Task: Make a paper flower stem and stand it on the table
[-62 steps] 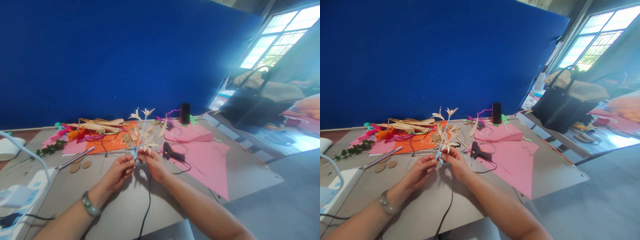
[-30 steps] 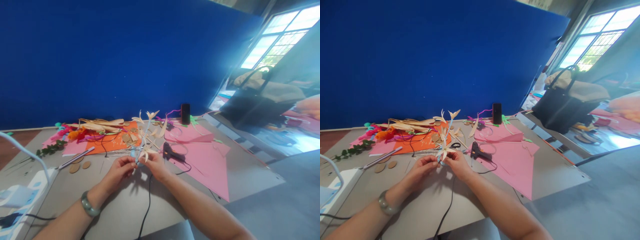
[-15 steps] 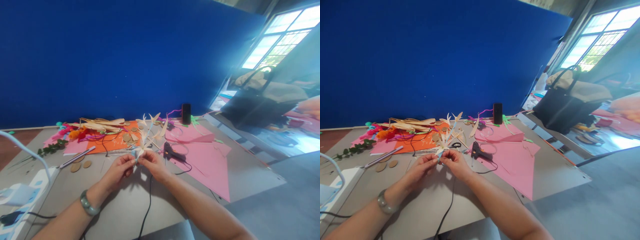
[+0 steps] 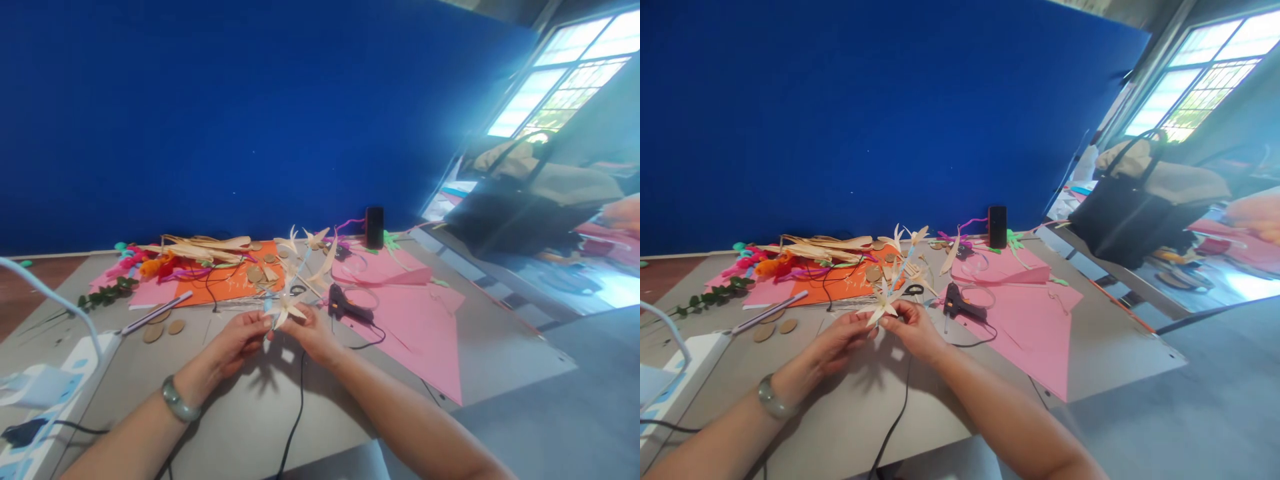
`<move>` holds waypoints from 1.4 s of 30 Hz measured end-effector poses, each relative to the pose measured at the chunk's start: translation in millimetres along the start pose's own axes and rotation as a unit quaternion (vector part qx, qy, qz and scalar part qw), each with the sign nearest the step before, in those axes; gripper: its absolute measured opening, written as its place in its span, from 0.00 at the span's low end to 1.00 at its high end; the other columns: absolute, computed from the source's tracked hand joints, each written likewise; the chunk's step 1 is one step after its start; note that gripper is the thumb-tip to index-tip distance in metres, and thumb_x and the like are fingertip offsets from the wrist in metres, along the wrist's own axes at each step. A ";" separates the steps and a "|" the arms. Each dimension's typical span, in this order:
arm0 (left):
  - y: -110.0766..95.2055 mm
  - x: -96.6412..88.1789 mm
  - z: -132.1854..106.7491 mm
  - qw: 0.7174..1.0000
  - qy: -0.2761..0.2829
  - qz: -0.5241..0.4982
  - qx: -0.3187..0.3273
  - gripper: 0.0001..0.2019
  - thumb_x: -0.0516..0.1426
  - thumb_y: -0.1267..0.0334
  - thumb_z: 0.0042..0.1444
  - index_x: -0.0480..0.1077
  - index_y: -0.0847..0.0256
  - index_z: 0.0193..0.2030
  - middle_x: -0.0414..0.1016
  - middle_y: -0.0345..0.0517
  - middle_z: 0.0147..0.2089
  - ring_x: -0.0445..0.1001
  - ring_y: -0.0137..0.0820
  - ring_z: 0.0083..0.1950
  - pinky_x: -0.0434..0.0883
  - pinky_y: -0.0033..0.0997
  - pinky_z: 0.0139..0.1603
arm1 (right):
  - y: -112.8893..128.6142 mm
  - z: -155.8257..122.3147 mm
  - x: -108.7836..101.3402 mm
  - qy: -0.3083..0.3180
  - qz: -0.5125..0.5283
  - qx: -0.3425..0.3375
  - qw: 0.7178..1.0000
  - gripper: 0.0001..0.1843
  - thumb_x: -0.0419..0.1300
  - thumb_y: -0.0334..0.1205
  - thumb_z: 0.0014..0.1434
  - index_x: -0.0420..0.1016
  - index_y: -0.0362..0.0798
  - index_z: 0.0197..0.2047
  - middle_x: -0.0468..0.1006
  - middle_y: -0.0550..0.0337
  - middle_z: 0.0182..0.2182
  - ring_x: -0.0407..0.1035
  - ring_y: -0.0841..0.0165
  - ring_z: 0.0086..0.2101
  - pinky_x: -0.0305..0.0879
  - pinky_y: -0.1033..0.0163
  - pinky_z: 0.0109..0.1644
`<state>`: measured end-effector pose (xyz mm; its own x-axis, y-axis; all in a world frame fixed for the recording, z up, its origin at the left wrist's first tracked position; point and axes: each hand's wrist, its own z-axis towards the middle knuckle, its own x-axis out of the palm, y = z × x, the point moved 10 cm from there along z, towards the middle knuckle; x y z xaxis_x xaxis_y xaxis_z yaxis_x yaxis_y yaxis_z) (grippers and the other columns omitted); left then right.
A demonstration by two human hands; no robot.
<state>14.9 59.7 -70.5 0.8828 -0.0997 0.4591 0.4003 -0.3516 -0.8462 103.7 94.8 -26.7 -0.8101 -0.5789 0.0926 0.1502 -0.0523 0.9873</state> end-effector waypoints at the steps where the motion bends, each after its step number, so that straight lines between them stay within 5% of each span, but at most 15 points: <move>1: -1.6 -1.4 0.2 1.000 -0.009 0.006 0.007 0.12 0.65 0.59 0.47 0.70 0.66 0.30 0.69 0.37 0.22 0.43 0.13 0.15 0.37 0.22 0.16 | -0.2 0.2 -1.4 -0.006 -0.001 0.000 1.000 0.10 0.66 0.44 0.52 0.76 0.46 0.33 0.78 0.60 0.28 0.71 0.67 0.32 0.65 0.61 0.42; 8: -21.0 -3.6 -5.0 0.987 -0.081 0.110 0.082 0.16 0.64 0.53 0.46 0.69 0.64 0.28 0.71 0.38 0.21 0.49 0.17 0.16 0.44 0.22 0.17 | -1.6 4.6 -0.8 0.001 0.014 -0.006 1.000 0.12 0.66 0.46 0.52 0.73 0.46 0.28 0.75 0.62 0.25 0.69 0.69 0.29 0.65 0.61 0.40; 16: -30.1 0.4 -11.8 0.978 -0.091 0.146 0.117 0.15 0.62 0.52 0.48 0.71 0.64 0.27 0.71 0.39 0.21 0.51 0.19 0.16 0.46 0.24 0.18 | -6.4 4.4 -10.0 -0.042 0.022 0.015 0.999 0.13 0.68 0.46 0.48 0.74 0.47 0.29 0.74 0.62 0.25 0.68 0.70 0.28 0.65 0.62 0.38; 23: -27.9 -6.0 -9.3 0.979 -0.099 0.149 0.101 0.14 0.66 0.55 0.42 0.73 0.64 0.27 0.70 0.38 0.20 0.50 0.18 0.16 0.46 0.23 0.18 | -1.7 3.7 -10.5 -0.042 -0.008 -0.003 0.999 0.10 0.68 0.44 0.49 0.74 0.47 0.27 0.74 0.63 0.25 0.67 0.71 0.29 0.64 0.63 0.38; 31: -18.8 -6.0 -7.6 0.989 -0.109 0.077 0.065 0.16 0.67 0.56 0.40 0.70 0.65 0.29 0.73 0.40 0.23 0.51 0.16 0.16 0.45 0.21 0.17 | -5.5 0.4 -26.2 -0.136 -0.017 0.003 0.991 0.14 0.68 0.48 0.47 0.73 0.47 0.25 0.73 0.64 0.23 0.65 0.71 0.26 0.64 0.63 0.35; 42: -17.2 -8.6 -5.9 0.988 -0.108 0.090 0.069 0.16 0.67 0.56 0.42 0.70 0.64 0.31 0.75 0.41 0.24 0.53 0.17 0.16 0.46 0.22 0.18 | -8.3 0.8 -16.5 -0.086 -0.038 0.017 0.995 0.10 0.69 0.45 0.47 0.76 0.48 0.29 0.76 0.62 0.27 0.68 0.69 0.29 0.63 0.60 0.39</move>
<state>-1.0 61.1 -58.3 0.9688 0.0564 0.2413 0.2478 -0.2155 -0.9446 115.3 105.4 -36.4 -0.9039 -0.4263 0.0344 0.0668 -0.0614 0.9959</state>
